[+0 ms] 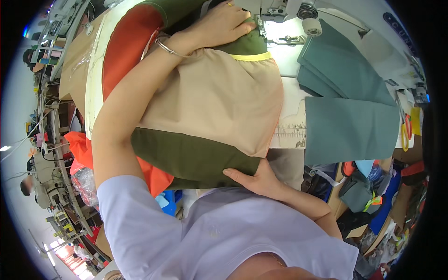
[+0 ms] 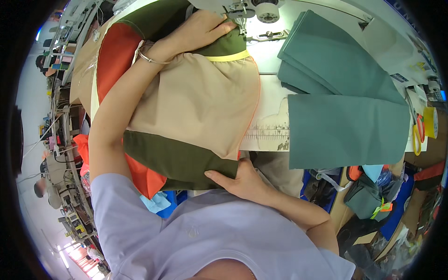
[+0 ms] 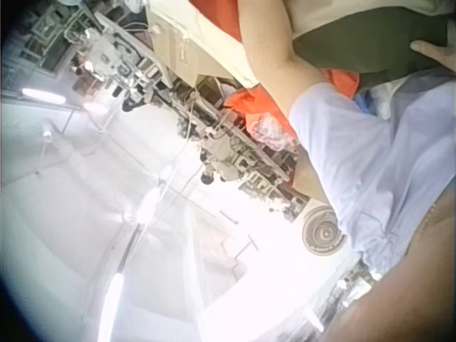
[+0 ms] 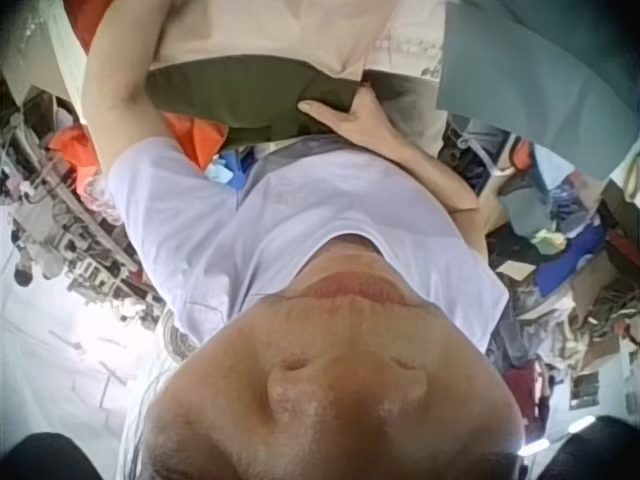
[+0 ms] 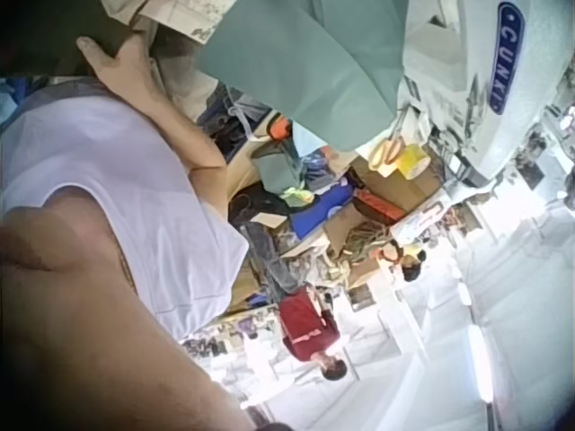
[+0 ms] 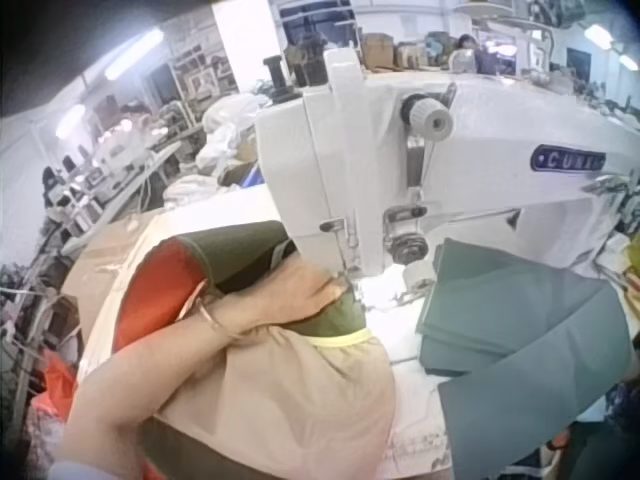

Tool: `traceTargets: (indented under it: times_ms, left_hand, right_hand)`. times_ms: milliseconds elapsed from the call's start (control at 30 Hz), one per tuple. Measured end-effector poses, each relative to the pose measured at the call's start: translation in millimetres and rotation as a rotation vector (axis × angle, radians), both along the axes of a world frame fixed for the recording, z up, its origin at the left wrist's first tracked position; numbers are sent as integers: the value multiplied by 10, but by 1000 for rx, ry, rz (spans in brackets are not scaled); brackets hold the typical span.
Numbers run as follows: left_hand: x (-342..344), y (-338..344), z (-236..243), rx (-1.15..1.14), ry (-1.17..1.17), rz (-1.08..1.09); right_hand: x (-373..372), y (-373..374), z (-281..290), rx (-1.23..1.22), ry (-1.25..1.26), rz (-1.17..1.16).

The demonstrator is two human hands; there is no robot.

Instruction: The person sews a multi-colored fabric bag using a sewing machine. They align the edges of beige, green, and red fabric pieces, guide them under the needle, and stitch along the seams. The person repeatedly adjusts and flips the bag to sew different sections.

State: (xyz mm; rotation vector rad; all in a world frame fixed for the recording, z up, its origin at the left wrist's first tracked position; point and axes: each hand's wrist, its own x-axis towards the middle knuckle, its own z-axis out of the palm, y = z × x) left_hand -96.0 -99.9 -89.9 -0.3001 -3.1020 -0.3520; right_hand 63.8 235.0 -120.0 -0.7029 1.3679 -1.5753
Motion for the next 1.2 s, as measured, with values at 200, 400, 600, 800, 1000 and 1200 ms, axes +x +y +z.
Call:
traceTargets:
  times_ms: [200, 400, 600, 800, 1000, 1200]
  left_hand:
    - [542, 630, 743, 125, -5, 77]
    - [1272, 1003, 322, -143, 276, 3]
    - [1187, 654, 306, -27, 333, -105]
    - [1049, 659, 368, 140, 280, -42]
    - [993, 766, 153, 12, 518, -38]
    - [1113, 846, 194, 52, 422, 3]
  right_hand:
    - [29, -6, 116, 10, 306, -26]
    - [32, -40, 170, -60, 495, -74]
    - [69, 45, 157, -69, 499, -37]
    - [111, 73, -61, -28, 568, -119]
    - [114, 106, -102, 19, 472, -104]
    - [148, 146, -43, -31, 446, -51]
